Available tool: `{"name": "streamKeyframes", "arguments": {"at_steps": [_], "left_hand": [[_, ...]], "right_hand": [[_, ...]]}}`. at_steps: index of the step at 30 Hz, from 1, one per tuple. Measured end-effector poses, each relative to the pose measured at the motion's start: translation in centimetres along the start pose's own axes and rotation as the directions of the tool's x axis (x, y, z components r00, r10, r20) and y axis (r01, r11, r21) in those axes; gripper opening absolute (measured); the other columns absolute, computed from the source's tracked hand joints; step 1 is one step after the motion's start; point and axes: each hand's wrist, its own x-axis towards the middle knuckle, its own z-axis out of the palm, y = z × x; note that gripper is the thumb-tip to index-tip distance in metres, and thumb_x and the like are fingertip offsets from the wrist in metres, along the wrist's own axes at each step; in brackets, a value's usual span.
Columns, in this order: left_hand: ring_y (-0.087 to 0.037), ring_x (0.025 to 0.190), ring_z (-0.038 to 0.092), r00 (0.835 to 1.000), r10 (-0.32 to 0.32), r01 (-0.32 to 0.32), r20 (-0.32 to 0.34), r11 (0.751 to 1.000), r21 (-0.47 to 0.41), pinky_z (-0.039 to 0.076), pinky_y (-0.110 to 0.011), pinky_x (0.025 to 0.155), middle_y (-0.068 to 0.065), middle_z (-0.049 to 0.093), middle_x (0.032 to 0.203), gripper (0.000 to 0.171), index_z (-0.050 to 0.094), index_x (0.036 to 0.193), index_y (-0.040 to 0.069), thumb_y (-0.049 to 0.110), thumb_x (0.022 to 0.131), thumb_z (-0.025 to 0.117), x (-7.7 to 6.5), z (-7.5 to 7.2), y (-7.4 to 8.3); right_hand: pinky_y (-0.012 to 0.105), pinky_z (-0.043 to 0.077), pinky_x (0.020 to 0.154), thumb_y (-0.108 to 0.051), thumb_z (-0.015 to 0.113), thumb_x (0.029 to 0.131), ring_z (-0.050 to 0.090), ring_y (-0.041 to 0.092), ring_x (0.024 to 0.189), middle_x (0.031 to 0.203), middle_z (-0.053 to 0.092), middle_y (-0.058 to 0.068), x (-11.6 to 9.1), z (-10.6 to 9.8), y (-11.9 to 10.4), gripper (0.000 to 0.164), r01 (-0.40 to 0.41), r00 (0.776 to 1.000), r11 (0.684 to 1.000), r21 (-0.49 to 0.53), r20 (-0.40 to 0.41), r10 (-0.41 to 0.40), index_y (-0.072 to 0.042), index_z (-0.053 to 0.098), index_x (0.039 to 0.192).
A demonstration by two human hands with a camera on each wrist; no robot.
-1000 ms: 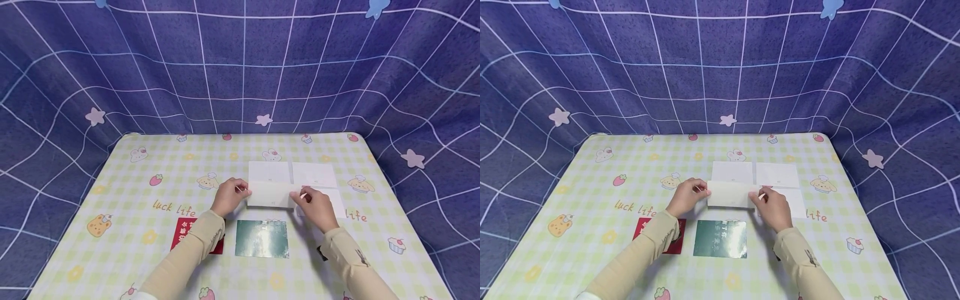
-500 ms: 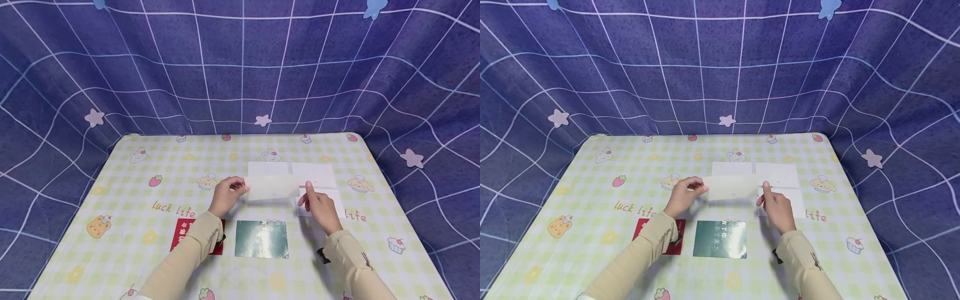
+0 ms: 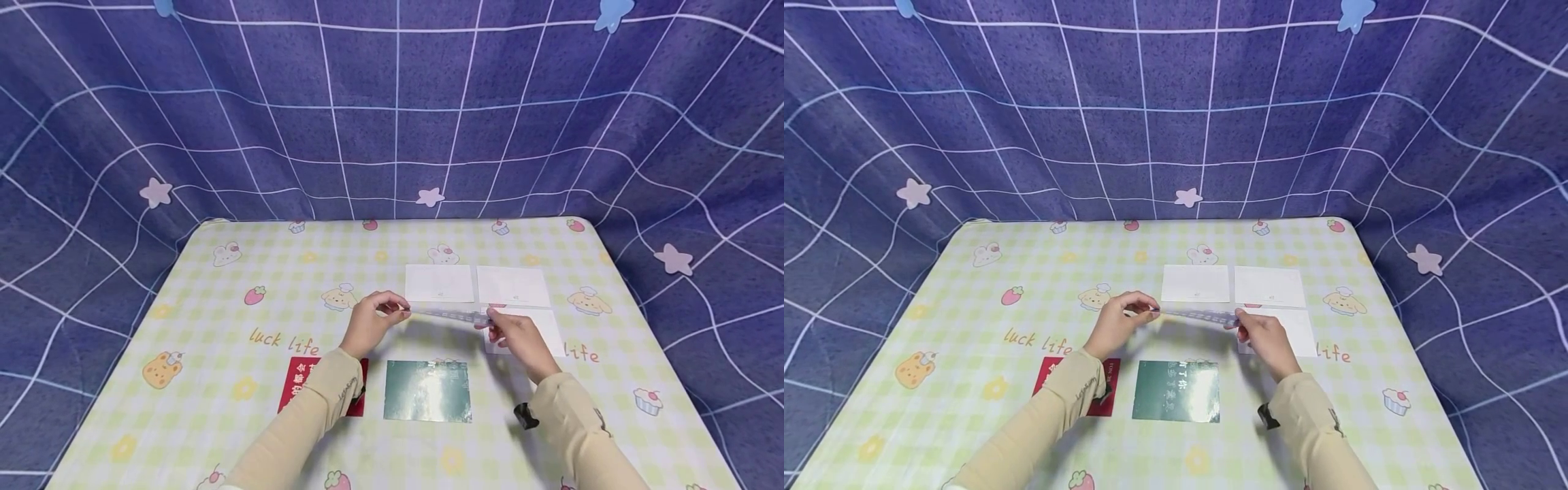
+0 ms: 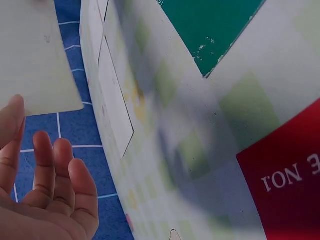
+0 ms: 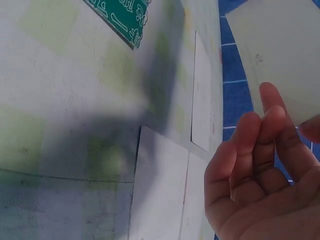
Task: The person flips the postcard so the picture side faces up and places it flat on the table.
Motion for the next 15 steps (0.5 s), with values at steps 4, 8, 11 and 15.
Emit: {"name": "streamKeyframes", "arguments": {"at_steps": [4, 8, 11, 15], "left_hand": [[-0.021, 0.086, 0.065, 1.0, 0.004, -0.005, 0.021, 1.0, 0.021, 0.053, -0.034, 0.079, -0.004, 0.067, 0.091, 0.018, 0.077, 0.095, 0.01, -0.005, 0.084, 0.077, -0.1, 0.08, -0.13], [-0.023, 0.087, 0.066, 0.999, -0.016, 0.014, 0.037, 0.999, 0.039, 0.054, -0.036, 0.082, -0.006, 0.067, 0.093, 0.02, 0.076, 0.096, 0.01, -0.005, 0.083, 0.078, -0.21, 0.32, -0.2], [-0.024, 0.089, 0.065, 0.998, -0.051, 0.05, 0.044, 0.998, 0.035, 0.053, -0.038, 0.084, -0.01, 0.068, 0.095, 0.02, 0.073, 0.098, 0.008, -0.003, 0.083, 0.079, -0.25, 0.47, -0.1], [-0.024, 0.091, 0.062, 0.988, -0.121, 0.115, 0.095, 0.991, 0.062, 0.05, -0.037, 0.084, -0.012, 0.066, 0.098, 0.024, 0.068, 0.104, 0.005, 0.0, 0.084, 0.078, -0.29, 0.48, 0.16]], "right_hand": [[0.037, 0.049, 0.083, -0.029, 0.053, 0.105, 0.06, 0.016, 0.082, 0.084, 0.068, 0.005, -0.01, -0.02, 0.16, 0.042, -0.024, 1.0, 0.999, 0.042, 0.0, 0.025, 0.009, 0.069, 0.114], [0.036, 0.049, 0.082, -0.025, 0.054, 0.105, 0.06, 0.014, 0.081, 0.079, 0.067, 0.0, 0.09, -0.04, 0.37, 0.038, -0.013, 1.0, 0.998, 0.065, 0.001, 0.013, 0.01, 0.069, 0.112], [0.035, 0.049, 0.081, -0.024, 0.055, 0.105, 0.061, 0.014, 0.08, 0.078, 0.067, -0.001, 0.18, -0.06, 0.52, 0.036, -0.004, 1.0, 0.998, 0.067, -0.004, 0.004, 0.009, 0.07, 0.11], [0.034, 0.049, 0.08, -0.024, 0.056, 0.104, 0.061, 0.013, 0.08, 0.078, 0.067, -0.001, 0.24, -0.1, 0.6, 0.036, -0.002, 1.0, 0.998, 0.062, -0.012, 0.002, 0.008, 0.07, 0.11]]}}
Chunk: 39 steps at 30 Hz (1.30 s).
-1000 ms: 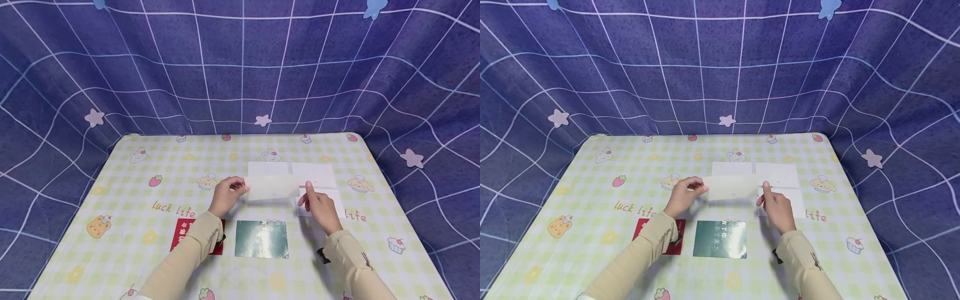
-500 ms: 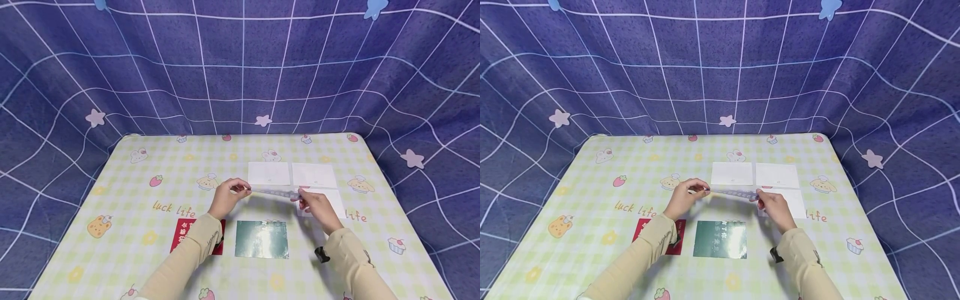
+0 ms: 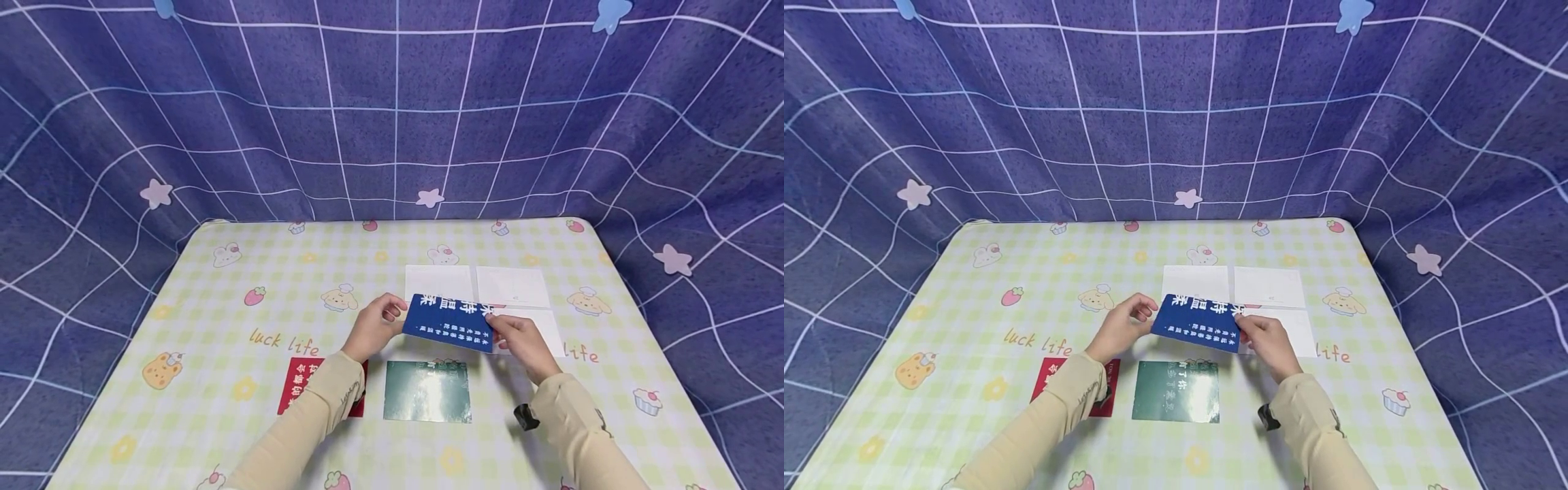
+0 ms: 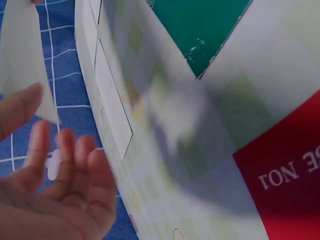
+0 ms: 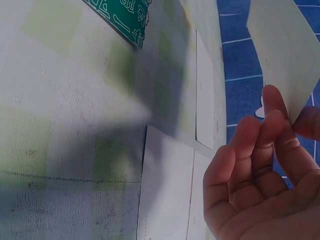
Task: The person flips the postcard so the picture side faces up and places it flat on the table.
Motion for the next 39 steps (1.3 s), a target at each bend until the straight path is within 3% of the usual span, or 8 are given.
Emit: {"name": "streamKeyframes", "arguments": {"at_steps": [4, 7, 12, 16, 24, 32, 39], "left_hand": [[-0.024, 0.092, 0.061, 0.995, -0.041, 0.035, 0.089, 0.997, 0.068, 0.05, -0.037, 0.085, -0.009, 0.064, 0.099, 0.023, 0.069, 0.111, 0.003, -0.002, 0.088, 0.07, 0.0, 0.0, 0.0], [-0.027, 0.095, 0.063, 0.993, -0.051, 0.04, 0.11, 0.994, 0.101, 0.05, -0.041, 0.088, -0.011, 0.065, 0.101, 0.022, 0.071, 0.11, 0.001, -0.004, 0.091, 0.061, 0.1, 0.1, 0.0], [-0.027, 0.099, 0.062, 0.994, -0.082, 0.076, 0.07, 0.993, 0.091, 0.049, -0.042, 0.089, -0.01, 0.068, 0.103, 0.018, 0.072, 0.107, 0.004, 0.014, 0.1, 0.059, 0.1, 0.3, 0.1], [-0.019, 0.086, 0.062, 0.995, -0.092, 0.089, 0.039, 0.993, 0.076, 0.05, -0.036, 0.08, -0.004, 0.068, 0.093, 0.022, 0.071, 0.103, 0.005, 0.026, 0.097, 0.069, 0.2, 0.6, 0.3], [-0.013, 0.073, 0.056, 0.994, -0.107, 0.109, -0.027, 0.986, 0.128, 0.046, -0.031, 0.072, 0.002, 0.064, 0.079, 0.02, 0.069, 0.091, 0.009, 0.027, 0.091, 0.078, 0.2, 0.7, 0.9], [-0.013, 0.071, 0.054, 0.994, -0.095, 0.102, -0.045, 0.974, 0.203, 0.044, -0.03, 0.069, 0.003, 0.062, 0.078, 0.022, 0.068, 0.087, 0.012, 0.03, 0.09, 0.079, 0.2, 0.8, 1.1], [-0.013, 0.071, 0.053, 0.995, -0.093, 0.101, -0.047, 0.971, 0.215, 0.043, -0.03, 0.069, 0.003, 0.061, 0.078, 0.022, 0.068, 0.086, 0.012, 0.031, 0.089, 0.08, 0.3, 0.8, 1.2]], "right_hand": [[0.034, 0.049, 0.08, -0.024, 0.056, 0.104, 0.06, 0.013, 0.08, 0.078, 0.067, -0.002, 0.0, 0.0, -0.1, 0.036, -0.002, 1.0, 1.0, -0.006, -0.003, 0.002, 0.008, 0.07, 0.11], [0.034, 0.049, 0.081, -0.025, 0.057, 0.104, 0.06, 0.013, 0.081, 0.078, 0.066, -0.002, 0.0, 0.0, -0.1, 0.035, 0.001, 1.0, 1.0, -0.008, -0.003, -0.001, 0.007, 0.071, 0.107], [0.035, 0.048, 0.081, -0.028, 0.058, 0.104, 0.058, 0.015, 0.082, 0.08, 0.064, -0.001, -0.2, 0.1, -0.2, 0.034, 0.01, 1.0, 1.0, -0.029, -0.003, -0.01, 0.002, 0.072, 0.097], [0.035, 0.047, 0.08, -0.031, 0.059, 0.103, 0.056, 0.017, 0.083, 0.081, 0.063, 0.0, -0.2, 0.2, -0.2, 0.034, 0.017, 1.0, 0.998, -0.053, -0.001, -0.017, -0.003, 0.071, 0.089], [0.033, 0.041, 0.076, -0.033, 0.058, 0.103, 0.054, 0.024, 0.083, 0.079, 0.061, 0.005, -0.3, 0.3, -0.5, 0.04, 0.06, 0.997, 0.985, -0.164, -0.031, -0.066, -0.005, 0.062, 0.075], [0.034, 0.039, 0.069, -0.038, 0.057, 0.104, 0.05, 0.021, 0.072, 0.08, 0.064, 0.009, -0.3, 0.3, -0.5, 0.046, 0.072, 0.994, 0.956, -0.284, -0.055, -0.091, -0.003, 0.062, 0.075], [0.034, 0.042, 0.071, -0.038, 0.056, 0.104, 0.055, 0.02, 0.077, 0.08, 0.064, 0.009, -0.2, 0.3, -0.3, 0.041, 0.077, 0.993, 0.941, -0.329, -0.061, -0.103, -0.008, 0.07, 0.08]]}}
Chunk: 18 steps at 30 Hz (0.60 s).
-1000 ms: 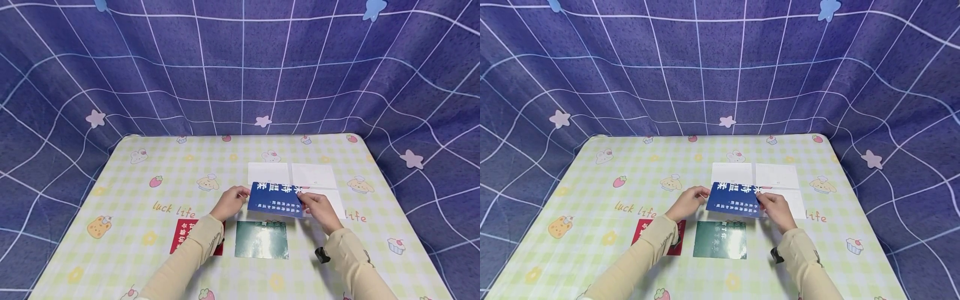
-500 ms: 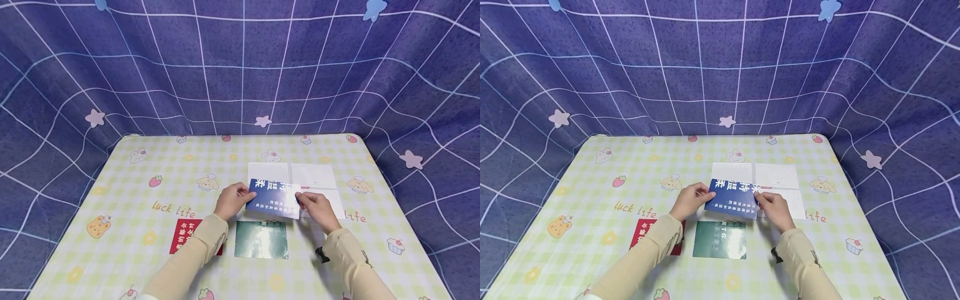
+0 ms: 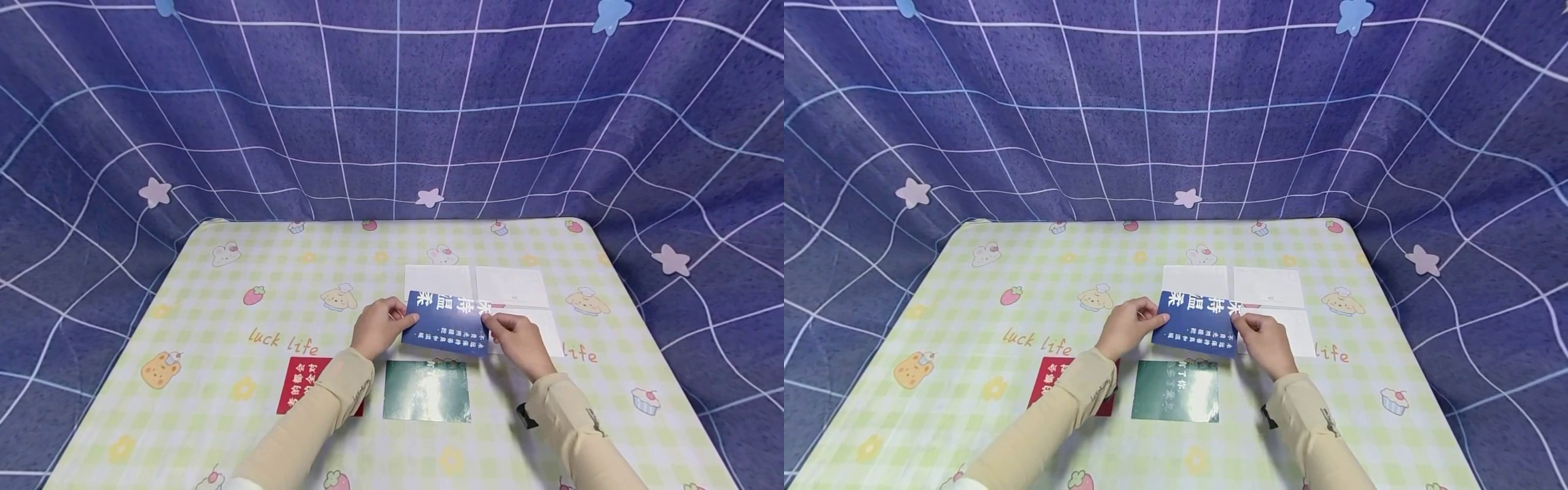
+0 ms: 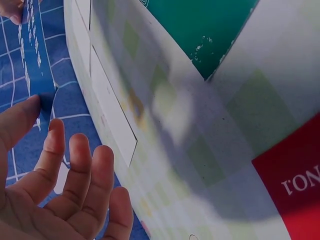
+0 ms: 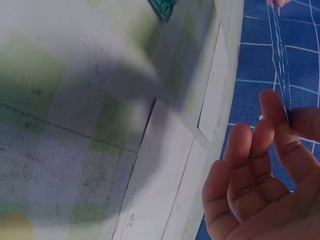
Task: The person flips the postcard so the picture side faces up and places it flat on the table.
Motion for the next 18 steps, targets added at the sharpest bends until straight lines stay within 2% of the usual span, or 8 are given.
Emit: {"name": "streamKeyframes", "arguments": {"at_steps": [10, 18], "left_hand": [[-0.014, 0.07, 0.052, 1.0, 0.003, -0.004, 0.004, 1.0, 0.025, 0.042, -0.029, 0.067, 0.002, 0.059, 0.077, 0.023, 0.067, 0.085, 0.012, 0.031, 0.089, 0.08, 0.04, 0.19, -0.3], [-0.015, 0.072, 0.054, 1.0, 0.001, -0.001, 0.008, 0.999, 0.039, 0.044, -0.03, 0.068, 0.001, 0.061, 0.079, 0.023, 0.069, 0.085, 0.012, 0.032, 0.089, 0.08, 0.09, 0.13, -0.29]], "right_hand": [[0.033, 0.044, 0.067, -0.036, 0.056, 0.105, 0.056, 0.02, 0.075, 0.084, 0.068, 0.012, 0.21, 0.27, 0.08, 0.037, 0.02, 1.0, 0.999, -0.038, -0.005, -0.02, -0.006, 0.076, 0.096], [0.033, 0.045, 0.069, -0.035, 0.056, 0.105, 0.059, 0.02, 0.077, 0.087, 0.07, 0.009, 0.39, 0.33, -0.08, 0.036, 0.011, 1.0, 0.998, -0.058, -0.014, -0.012, -0.007, 0.077, 0.098]]}}
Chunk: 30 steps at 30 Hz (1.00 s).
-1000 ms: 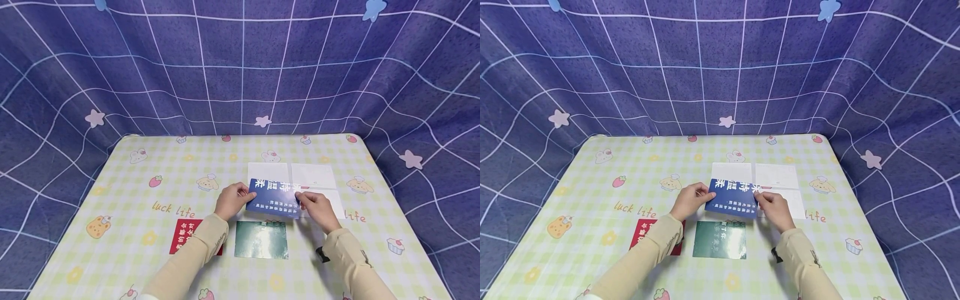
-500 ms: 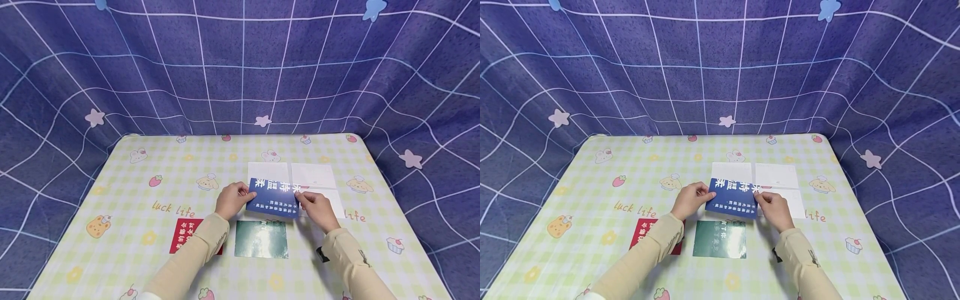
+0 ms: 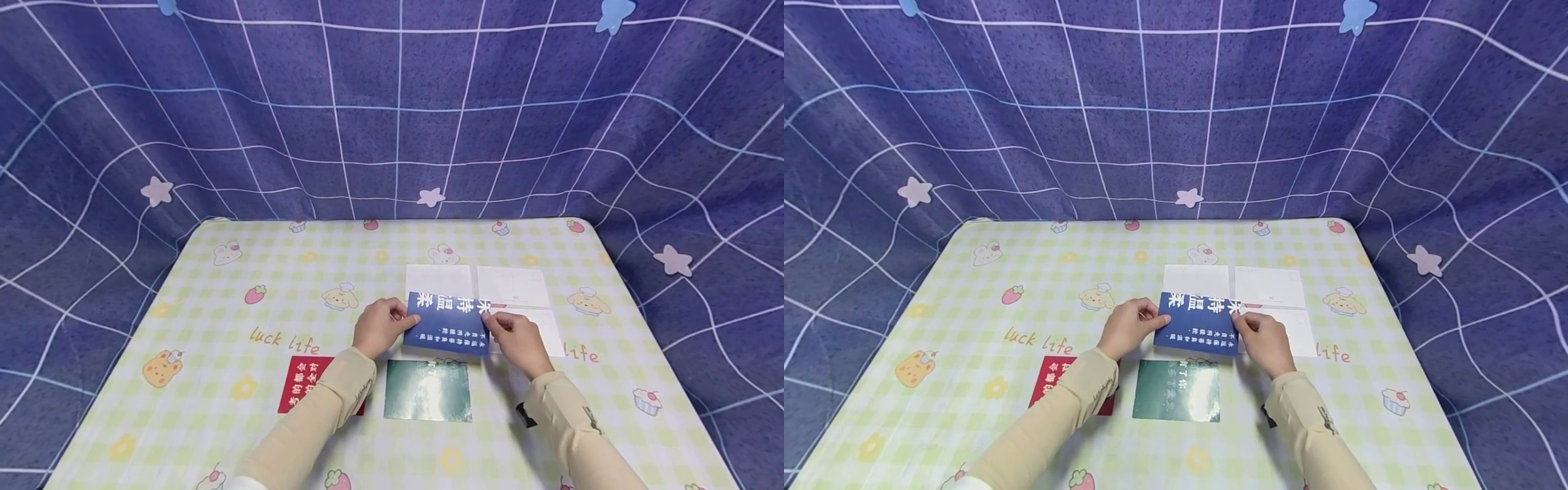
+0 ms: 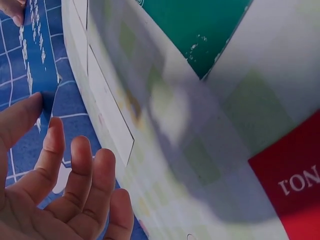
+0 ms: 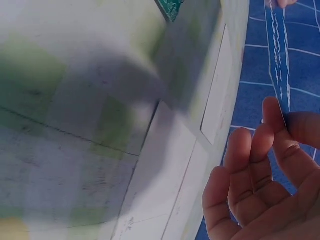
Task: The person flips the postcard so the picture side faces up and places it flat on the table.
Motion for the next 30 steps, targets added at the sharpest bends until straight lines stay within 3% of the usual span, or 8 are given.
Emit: {"name": "streamKeyframes", "arguments": {"at_steps": [4, 9, 16, 24, 30], "left_hand": [[-0.015, 0.073, 0.055, 1.0, 0.008, -0.008, -0.002, 1.0, 0.002, 0.045, -0.031, 0.069, 0.001, 0.062, 0.08, 0.023, 0.07, 0.086, 0.012, 0.033, 0.089, 0.08, 0.0, -0.3, 0.0], [-0.015, 0.072, 0.055, 1.0, -0.003, 0.003, -0.004, 1.0, 0.008, 0.045, -0.031, 0.069, 0.001, 0.063, 0.081, 0.023, 0.071, 0.087, 0.012, 0.033, 0.089, 0.079, -0.1, -1.0, 0.0], [-0.015, 0.074, 0.057, 1.0, -0.005, 0.005, -0.021, 1.0, 0.026, 0.045, -0.032, 0.068, 0.0, 0.065, 0.084, 0.023, 0.071, 0.088, 0.013, 0.035, 0.089, 0.079, -0.1, -2.3, -0.3], [-0.017, 0.079, 0.059, 0.999, -0.037, 0.038, -0.024, 0.999, 0.021, 0.047, -0.034, 0.073, -0.001, 0.066, 0.087, 0.022, 0.07, 0.09, 0.012, 0.033, 0.09, 0.078, -0.1, -3.6, -0.9], [-0.017, 0.077, 0.058, 0.997, -0.07, 0.07, -0.04, 0.997, 0.019, 0.046, -0.033, 0.072, -0.001, 0.066, 0.085, 0.022, 0.07, 0.09, 0.012, 0.032, 0.09, 0.079, -0.3, -4.1, -1.9]], "right_hand": [[0.035, 0.049, 0.073, -0.036, 0.056, 0.105, 0.063, 0.022, 0.082, 0.107, 0.073, 0.015, 0.1, 0.0, -0.2, 0.037, 0.003, 1.0, 1.0, -0.005, -0.003, -0.003, -0.005, 0.077, 0.106], [0.039, 0.052, 0.077, -0.036, 0.055, 0.105, 0.066, 0.025, 0.086, 0.129, 0.066, 0.022, 0.3, 0.2, -0.9, 0.039, 0.012, 1.0, 1.0, -0.013, 0.005, -0.012, -0.003, 0.075, 0.115], [0.036, 0.049, 0.074, -0.036, 0.056, 0.105, 0.063, 0.022, 0.081, 0.103, 0.073, 0.015, 0.5, 0.6, -1.9, 0.037, 0.038, 0.999, 0.999, -0.015, 0.012, -0.038, -0.005, 0.076, 0.108], [0.033, 0.045, 0.063, -0.035, 0.056, 0.105, 0.054, 0.017, 0.062, 0.082, 0.069, 0.015, 0.9, 1.4, -3.1, 0.035, 0.074, 0.997, 0.997, -0.008, 0.026, -0.074, -0.007, 0.077, 0.098], [0.036, 0.045, 0.075, -0.031, 0.057, 0.104, 0.058, 0.022, 0.08, 0.09, 0.072, 0.009, 1.1, 2.2, -4.0, 0.033, 0.112, 0.994, 0.993, -0.04, 0.018, -0.111, -0.008, 0.077, 0.092]]}}
